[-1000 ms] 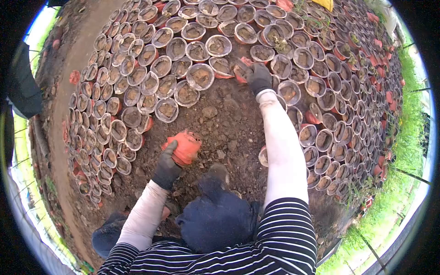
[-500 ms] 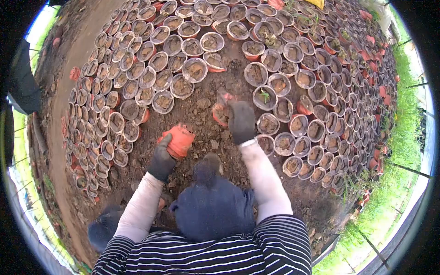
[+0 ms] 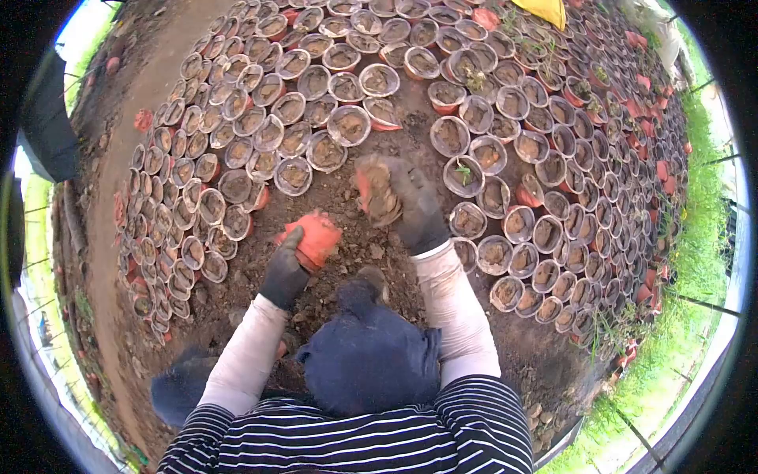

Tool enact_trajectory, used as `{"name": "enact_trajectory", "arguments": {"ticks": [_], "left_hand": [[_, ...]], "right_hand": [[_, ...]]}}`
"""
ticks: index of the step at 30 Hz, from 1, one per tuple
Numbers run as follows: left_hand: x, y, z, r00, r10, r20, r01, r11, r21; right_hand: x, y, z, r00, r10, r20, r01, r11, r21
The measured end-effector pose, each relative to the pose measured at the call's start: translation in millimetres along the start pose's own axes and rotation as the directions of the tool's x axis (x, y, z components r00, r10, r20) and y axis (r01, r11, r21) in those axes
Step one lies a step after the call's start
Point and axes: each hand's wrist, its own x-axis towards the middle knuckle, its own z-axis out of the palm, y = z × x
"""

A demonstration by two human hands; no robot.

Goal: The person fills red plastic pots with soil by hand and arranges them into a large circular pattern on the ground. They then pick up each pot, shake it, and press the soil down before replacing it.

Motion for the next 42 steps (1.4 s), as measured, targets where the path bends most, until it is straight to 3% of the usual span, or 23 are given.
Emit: {"name": "enact_trajectory", "arguments": {"ticks": [3, 5, 7, 8, 11, 13, 14, 15, 16, 17, 18, 20, 23, 25, 27, 28, 30, 32, 33, 35, 36, 39, 42], "left_hand": [[13.8, -3.9, -12.0, 0.978, 0.204, 0.051, -0.206, 0.877, 0.434], [2.9, 23.9, 15.4, 0.977, 0.205, -0.064, -0.131, 0.803, 0.581], [-34.2, 91.2, 95.6, 0.938, 0.085, -0.337, 0.123, 0.826, 0.550], [-36.7, 90.3, 87.5, 0.926, 0.180, -0.332, 0.073, 0.777, 0.626], [-44.6, 86.5, 85.9, 0.768, 0.619, -0.164, -0.442, 0.697, 0.565], [-65.3, 102.3, 90.6, 0.715, 0.688, -0.126, -0.490, 0.621, 0.612], [-75.4, 111.2, 92.6, 0.686, 0.720, -0.104, -0.512, 0.579, 0.635], [-85.2, 119.0, 92.4, 0.673, 0.737, -0.064, -0.518, 0.532, 0.670], [-95.6, 127.0, 90.9, 0.660, 0.750, -0.025, -0.522, 0.483, 0.703], [-105.2, 135.4, 88.5, 0.646, 0.764, 0.013, -0.525, 0.431, 0.734], [-115.0, 143.8, 85.0, 0.632, 0.774, 0.048, -0.493, 0.353, 0.795], [-133.8, 163.3, 77.5, 0.607, 0.786, 0.121, -0.417, 0.185, 0.890], [-149.1, 195.6, 70.0, 0.492, 0.870, 0.031, -0.506, 0.257, 0.824], [-162.5, 223.6, 45.3, 0.530, 0.825, 0.195, -0.460, 0.086, 0.884], [-176.9, 258.3, 24.3, 0.585, 0.770, 0.255, -0.371, -0.026, 0.928], [-181.7, 272.9, 17.2, 0.712, 0.672, 0.203, -0.467, 0.238, 0.852], [-214.7, 297.6, 17.0, 0.657, 0.746, 0.109, -0.264, 0.092, 0.960], [-242.2, 313.4, 12.1, 0.581, 0.811, 0.068, -0.151, 0.026, 0.988], [-242.3, 313.2, 1.6, 0.445, 0.882, 0.155, -0.173, -0.085, 0.981], [-234.3, 305.0, -19.8, 0.145, 0.934, 0.328, -0.161, -0.305, 0.939], [-239.9, 298.1, -22.9, 0.293, 0.937, 0.190, -0.062, -0.180, 0.982], [-246.0, 302.5, -20.6, 0.436, 0.886, 0.159, -0.022, -0.166, 0.986], [-247.4, 303.6, -5.7, 0.688, 0.724, -0.054, 0.224, -0.140, 0.965]], "right_hand": [[-7.5, 10.1, 35.6, 0.975, 0.130, 0.182, -0.202, 0.859, 0.470], [-10.9, 4.1, 60.7, 0.936, 0.221, 0.275, -0.353, 0.582, 0.732], [-9.4, -10.7, 79.0, 0.898, 0.290, 0.332, -0.410, 0.272, 0.870], [-8.1, -13.9, 83.3, 0.942, 0.212, 0.260, -0.334, 0.515, 0.789], [-5.3, -27.8, 92.2, 0.930, 0.198, 0.310, -0.341, 0.149, 0.928], [-6.8, -43.8, 97.7, 1.000, -0.008, 0.027, -0.006, 0.866, 0.500], [-4.5, -52.3, 94.1, 0.973, -0.230, -0.020, 0.230, 0.966, 0.116], [-3.1, -62.5, 93.4, 0.896, -0.443, 0.013, 0.428, 0.857, -0.286], [-3.8, -67.7, 100.4, 0.888, -0.459, -0.020, 0.425, 0.838, -0.342], [-2.6, -74.7, 109.1, 0.957, -0.277, -0.090, 0.282, 0.958, 0.053], [-1.0, -83.1, 118.8, 0.995, -0.075, -0.064, 0.096, 0.891, 0.443], [8.5, -114.1, 130.1, 0.984, 0.117, 0.133, -0.170, 0.399, 0.901], [25.6, -152.4, 145.7, 0.994, -0.108, 0.009, 0.072, 0.714, 0.697], [39.7, -174.2, 156.2, 0.950, -0.301, -0.078, 0.305, 0.854, 0.422], [56.8, -193.8, 160.7, 0.895, -0.446, -0.027, 0.439, 0.865, 0.242], [65.6, -200.4, 165.6, 0.871, -0.491, -0.002, 0.482, 0.853, 0.201], [86.4, -205.0, 186.6, 0.831, -0.557, 0.006, 0.543, 0.811, 0.218], [89.2, -225.6, 208.2, 0.868, -0.495, 0.032, 0.443, 0.803, 0.398], [90.6, -236.0, 218.9, 0.885, -0.463, 0.045, 0.387, 0.786, 0.482], [90.8, -237.0, 230.9, 0.839, -0.540, 0.063, 0.511, 0.824, 0.246], [86.2, -242.3, 233.8, 0.811, -0.581, 0.067, 0.571, 0.811, 0.126], [70.4, -246.4, 240.3, 0.754, -0.648, 0.106, 0.642, 0.692, -0.329], [71.7, -230.4, 249.5, 0.898, -0.437, 0.055, 0.390, 0.847, 0.362]]}}
